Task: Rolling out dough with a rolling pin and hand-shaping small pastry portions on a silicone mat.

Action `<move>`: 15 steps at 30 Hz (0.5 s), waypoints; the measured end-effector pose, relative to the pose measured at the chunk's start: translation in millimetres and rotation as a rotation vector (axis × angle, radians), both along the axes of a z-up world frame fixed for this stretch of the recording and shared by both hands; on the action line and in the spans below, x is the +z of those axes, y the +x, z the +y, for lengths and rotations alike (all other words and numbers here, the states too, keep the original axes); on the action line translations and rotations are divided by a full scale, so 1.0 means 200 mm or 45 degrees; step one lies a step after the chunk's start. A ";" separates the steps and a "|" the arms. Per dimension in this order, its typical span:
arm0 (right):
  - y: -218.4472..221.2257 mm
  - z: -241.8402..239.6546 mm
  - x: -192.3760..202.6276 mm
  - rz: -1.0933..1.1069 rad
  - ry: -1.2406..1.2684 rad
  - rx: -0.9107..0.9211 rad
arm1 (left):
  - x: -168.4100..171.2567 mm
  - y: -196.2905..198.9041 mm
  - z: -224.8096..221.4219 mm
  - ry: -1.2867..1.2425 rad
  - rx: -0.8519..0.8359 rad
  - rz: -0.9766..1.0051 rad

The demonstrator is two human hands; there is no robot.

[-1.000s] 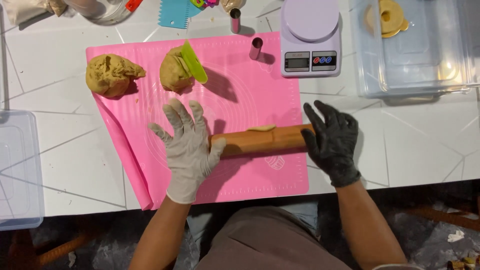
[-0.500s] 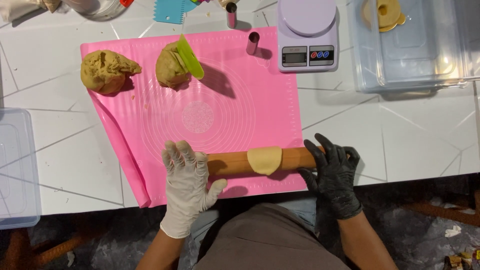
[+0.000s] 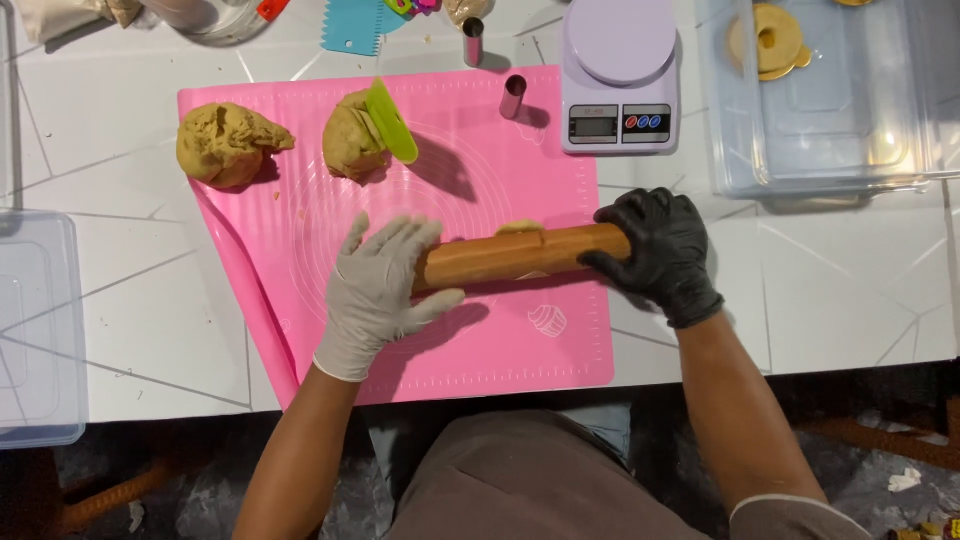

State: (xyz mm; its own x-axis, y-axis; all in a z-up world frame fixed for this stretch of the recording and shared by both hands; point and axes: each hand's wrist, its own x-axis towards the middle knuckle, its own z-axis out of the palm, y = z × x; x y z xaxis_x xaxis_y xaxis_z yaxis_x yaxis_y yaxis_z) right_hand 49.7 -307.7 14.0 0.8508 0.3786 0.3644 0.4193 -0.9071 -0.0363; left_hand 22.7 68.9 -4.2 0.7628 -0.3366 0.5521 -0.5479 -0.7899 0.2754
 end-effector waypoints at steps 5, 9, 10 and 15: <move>-0.06 -0.03 0.07 -0.060 -0.046 0.289 | 0.01 -0.06 0.03 0.033 -0.152 -0.107; -0.27 -0.03 0.19 -0.054 0.002 0.315 | 0.20 -0.23 0.03 -0.005 -0.196 0.035; -0.33 -0.03 0.19 -0.028 0.021 0.318 | 0.20 -0.28 0.03 -0.022 -0.196 0.094; -0.48 -0.01 0.10 0.070 0.054 0.297 | 0.16 -0.42 0.02 -0.169 -0.205 0.237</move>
